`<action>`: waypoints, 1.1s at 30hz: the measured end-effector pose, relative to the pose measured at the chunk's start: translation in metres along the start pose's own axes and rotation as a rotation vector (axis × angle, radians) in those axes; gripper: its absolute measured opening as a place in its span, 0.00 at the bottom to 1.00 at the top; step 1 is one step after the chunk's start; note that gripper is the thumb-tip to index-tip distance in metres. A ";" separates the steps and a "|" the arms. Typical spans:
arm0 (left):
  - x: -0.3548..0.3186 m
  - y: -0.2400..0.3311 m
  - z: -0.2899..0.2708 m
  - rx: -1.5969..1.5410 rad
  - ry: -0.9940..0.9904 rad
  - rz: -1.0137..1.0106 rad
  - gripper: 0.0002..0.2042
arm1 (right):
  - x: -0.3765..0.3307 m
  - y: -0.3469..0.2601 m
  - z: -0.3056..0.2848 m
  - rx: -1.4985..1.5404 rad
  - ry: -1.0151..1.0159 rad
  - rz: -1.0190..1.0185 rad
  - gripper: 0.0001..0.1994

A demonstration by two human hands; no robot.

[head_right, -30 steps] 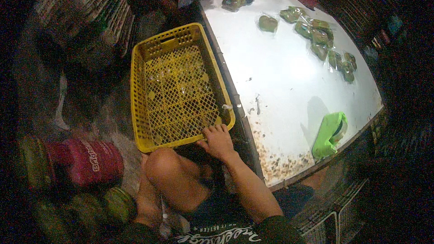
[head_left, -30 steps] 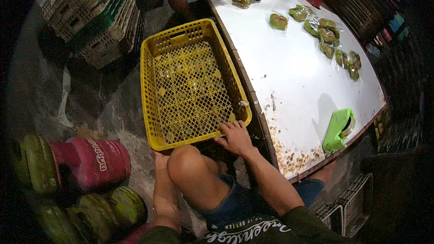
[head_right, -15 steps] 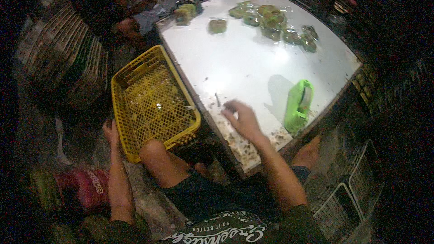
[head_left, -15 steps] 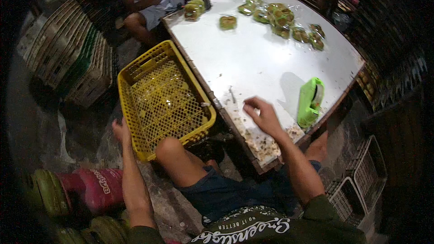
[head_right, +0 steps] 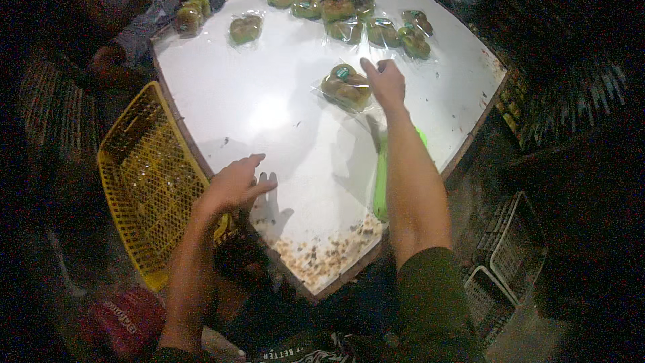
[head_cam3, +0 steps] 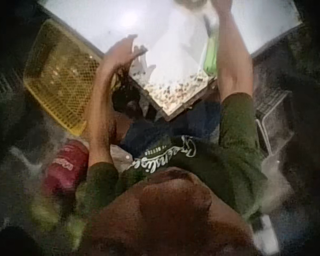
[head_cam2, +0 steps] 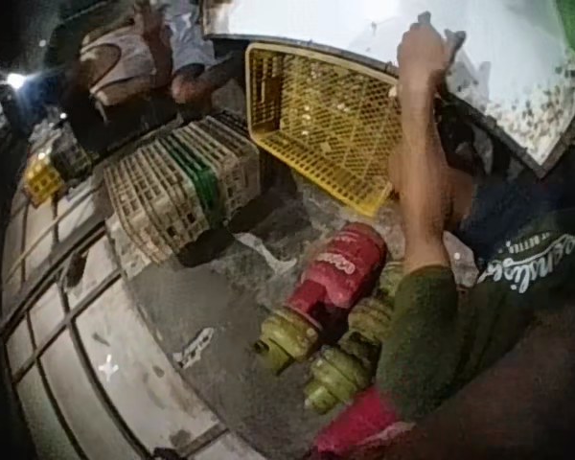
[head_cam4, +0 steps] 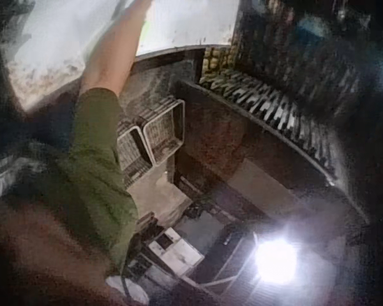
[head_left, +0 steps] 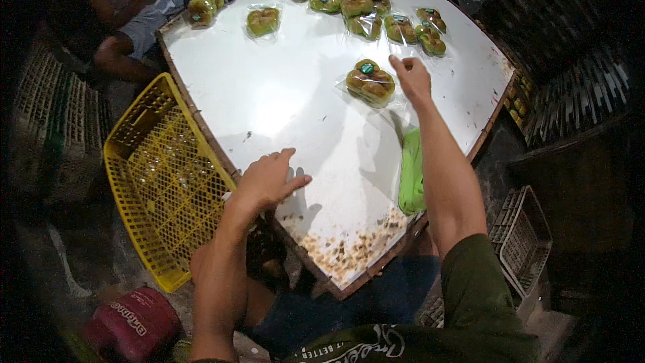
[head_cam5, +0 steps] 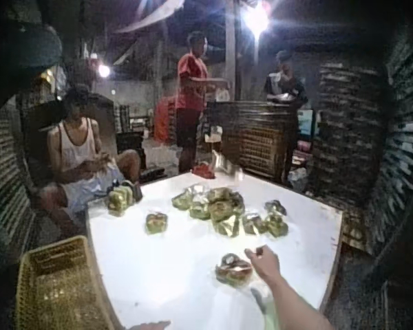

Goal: The person sits on the floor and repeatedly places green mangoes into clear plastic bags using a handheld sealing device. The sealed packages are then placed into a white basket. Another person is visible across the table performing a similar task.

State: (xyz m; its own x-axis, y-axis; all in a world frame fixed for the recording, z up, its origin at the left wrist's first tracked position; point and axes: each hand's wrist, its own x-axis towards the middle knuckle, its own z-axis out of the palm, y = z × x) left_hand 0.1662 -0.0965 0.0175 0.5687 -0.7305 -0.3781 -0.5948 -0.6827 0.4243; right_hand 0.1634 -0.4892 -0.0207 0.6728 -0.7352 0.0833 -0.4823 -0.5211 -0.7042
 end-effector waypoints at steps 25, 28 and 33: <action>0.001 0.019 -0.020 -0.199 0.062 0.193 0.36 | 0.079 -0.014 0.144 -0.511 -0.070 -0.605 0.40; -0.012 0.021 -0.024 -0.106 0.135 0.176 0.36 | -0.025 -0.042 0.145 -0.353 -0.129 -0.757 0.37; -0.030 0.006 -0.040 -0.459 0.276 0.086 0.32 | -0.161 -0.060 0.119 -0.256 -0.362 -0.932 0.30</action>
State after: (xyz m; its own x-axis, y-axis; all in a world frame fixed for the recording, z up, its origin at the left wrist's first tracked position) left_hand 0.1689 -0.0781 0.0642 0.6934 -0.7100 -0.1226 -0.3719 -0.4984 0.7831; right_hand 0.1508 -0.2880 -0.0755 0.9488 0.1609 0.2717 0.2409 -0.9250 -0.2937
